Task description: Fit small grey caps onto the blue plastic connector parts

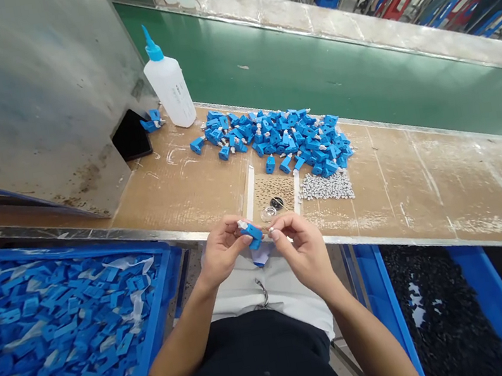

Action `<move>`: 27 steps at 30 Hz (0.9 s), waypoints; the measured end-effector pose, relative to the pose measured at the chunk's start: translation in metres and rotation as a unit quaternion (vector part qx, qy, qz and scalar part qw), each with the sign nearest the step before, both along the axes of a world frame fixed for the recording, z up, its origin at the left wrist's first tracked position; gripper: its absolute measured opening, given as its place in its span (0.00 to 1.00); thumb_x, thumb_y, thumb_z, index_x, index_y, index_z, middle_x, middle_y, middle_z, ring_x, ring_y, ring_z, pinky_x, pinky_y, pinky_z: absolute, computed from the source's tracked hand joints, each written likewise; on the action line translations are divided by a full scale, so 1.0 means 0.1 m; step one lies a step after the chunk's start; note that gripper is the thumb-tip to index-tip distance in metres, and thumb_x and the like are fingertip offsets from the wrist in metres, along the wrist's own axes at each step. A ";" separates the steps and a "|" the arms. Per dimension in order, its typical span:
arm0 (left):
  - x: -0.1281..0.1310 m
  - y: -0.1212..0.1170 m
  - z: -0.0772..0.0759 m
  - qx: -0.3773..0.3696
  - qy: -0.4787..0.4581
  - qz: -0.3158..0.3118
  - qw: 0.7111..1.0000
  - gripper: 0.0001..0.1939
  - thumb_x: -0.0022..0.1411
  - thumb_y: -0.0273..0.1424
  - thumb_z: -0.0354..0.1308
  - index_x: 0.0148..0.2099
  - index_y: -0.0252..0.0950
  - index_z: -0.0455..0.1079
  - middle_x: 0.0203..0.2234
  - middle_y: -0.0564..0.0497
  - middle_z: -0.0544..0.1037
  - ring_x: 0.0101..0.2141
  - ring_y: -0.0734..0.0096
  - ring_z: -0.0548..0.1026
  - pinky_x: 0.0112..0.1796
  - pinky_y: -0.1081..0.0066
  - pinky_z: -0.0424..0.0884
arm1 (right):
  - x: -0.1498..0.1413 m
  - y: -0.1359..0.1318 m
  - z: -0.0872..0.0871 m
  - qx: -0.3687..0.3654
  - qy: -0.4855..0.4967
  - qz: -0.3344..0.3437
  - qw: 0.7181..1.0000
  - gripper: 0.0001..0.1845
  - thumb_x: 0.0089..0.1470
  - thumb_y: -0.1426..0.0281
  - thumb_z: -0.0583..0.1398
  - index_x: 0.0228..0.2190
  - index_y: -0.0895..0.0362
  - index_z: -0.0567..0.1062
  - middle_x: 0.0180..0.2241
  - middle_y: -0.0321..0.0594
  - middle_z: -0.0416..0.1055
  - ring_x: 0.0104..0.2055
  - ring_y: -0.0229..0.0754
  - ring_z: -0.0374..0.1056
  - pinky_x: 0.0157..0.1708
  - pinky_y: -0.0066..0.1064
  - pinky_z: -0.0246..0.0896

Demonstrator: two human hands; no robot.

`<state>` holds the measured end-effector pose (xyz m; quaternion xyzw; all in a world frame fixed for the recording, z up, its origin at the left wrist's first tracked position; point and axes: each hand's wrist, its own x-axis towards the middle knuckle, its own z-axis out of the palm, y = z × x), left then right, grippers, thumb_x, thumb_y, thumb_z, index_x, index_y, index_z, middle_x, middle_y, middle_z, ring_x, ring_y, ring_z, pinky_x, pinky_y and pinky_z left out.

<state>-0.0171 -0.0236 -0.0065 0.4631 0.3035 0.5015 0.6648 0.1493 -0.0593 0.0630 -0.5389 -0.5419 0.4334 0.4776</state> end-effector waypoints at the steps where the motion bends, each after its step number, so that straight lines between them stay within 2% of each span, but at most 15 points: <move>1: 0.01 -0.02 0.01 0.005 -0.002 0.004 1.000 0.21 0.57 0.47 0.69 0.42 0.38 0.69 0.33 0.49 0.79 0.34 0.67 0.79 0.38 0.67 0.76 | -0.03 -0.02 0.01 0.028 -0.037 -0.002 0.999 0.11 0.61 0.60 0.61 0.31 0.53 0.72 0.35 0.41 0.73 0.36 0.41 0.69 0.36 0.33 0.68; 4: 0.04 -0.04 0.04 0.009 -0.011 0.010 1.000 0.19 0.58 0.45 0.69 0.42 0.38 0.69 0.32 0.49 0.79 0.34 0.68 0.79 0.38 0.68 0.76 | -0.04 -0.02 0.02 0.087 -0.135 -0.001 0.987 0.08 0.63 0.65 0.58 0.31 0.53 0.71 0.36 0.41 0.74 0.38 0.42 0.71 0.36 0.33 0.67; 7: 0.00 0.00 0.02 0.004 -0.010 0.016 1.000 0.19 0.57 0.44 0.70 0.41 0.37 0.70 0.32 0.50 0.79 0.33 0.69 0.79 0.37 0.70 0.76 | 0.08 0.05 -0.01 0.117 -0.251 0.011 0.961 0.08 0.63 0.68 0.56 0.31 0.53 0.70 0.33 0.40 0.74 0.33 0.40 0.69 0.33 0.31 0.64; 10: -0.08 0.08 -0.05 -0.007 0.003 0.044 0.999 0.19 0.56 0.43 0.71 0.40 0.37 0.71 0.31 0.51 0.79 0.33 0.72 0.78 0.36 0.72 0.75 | 0.25 0.20 -0.08 0.132 -0.379 0.022 0.916 0.08 0.63 0.70 0.55 0.30 0.53 0.68 0.31 0.40 0.72 0.31 0.40 0.67 0.33 0.31 0.61; 12: -0.13 0.12 -0.10 -0.015 0.009 0.060 0.998 0.19 0.55 0.42 0.71 0.40 0.37 0.71 0.31 0.53 0.78 0.32 0.74 0.77 0.36 0.74 0.74 | 0.34 0.31 -0.13 0.132 -0.462 0.050 0.876 0.08 0.62 0.70 0.54 0.30 0.54 0.68 0.31 0.41 0.73 0.32 0.41 0.68 0.32 0.30 0.58; 17: -0.18 0.14 -0.19 -0.024 0.016 0.058 0.998 0.19 0.55 0.43 0.72 0.40 0.37 0.71 0.32 0.52 0.77 0.34 0.73 0.76 0.38 0.73 0.74 | 0.35 0.46 -0.13 0.074 -0.617 0.124 0.774 0.09 0.62 0.72 0.54 0.30 0.55 0.71 0.28 0.40 0.73 0.28 0.40 0.67 0.26 0.31 0.44; 27: -0.19 0.15 -0.20 -0.034 0.016 0.045 0.998 0.19 0.56 0.43 0.71 0.40 0.36 0.71 0.32 0.51 0.76 0.35 0.72 0.75 0.39 0.72 0.73 | 0.13 0.59 0.13 -0.042 -0.718 0.187 0.669 0.13 0.66 0.70 0.51 0.36 0.58 0.75 0.35 0.46 0.78 0.32 0.42 0.72 0.26 0.31 0.42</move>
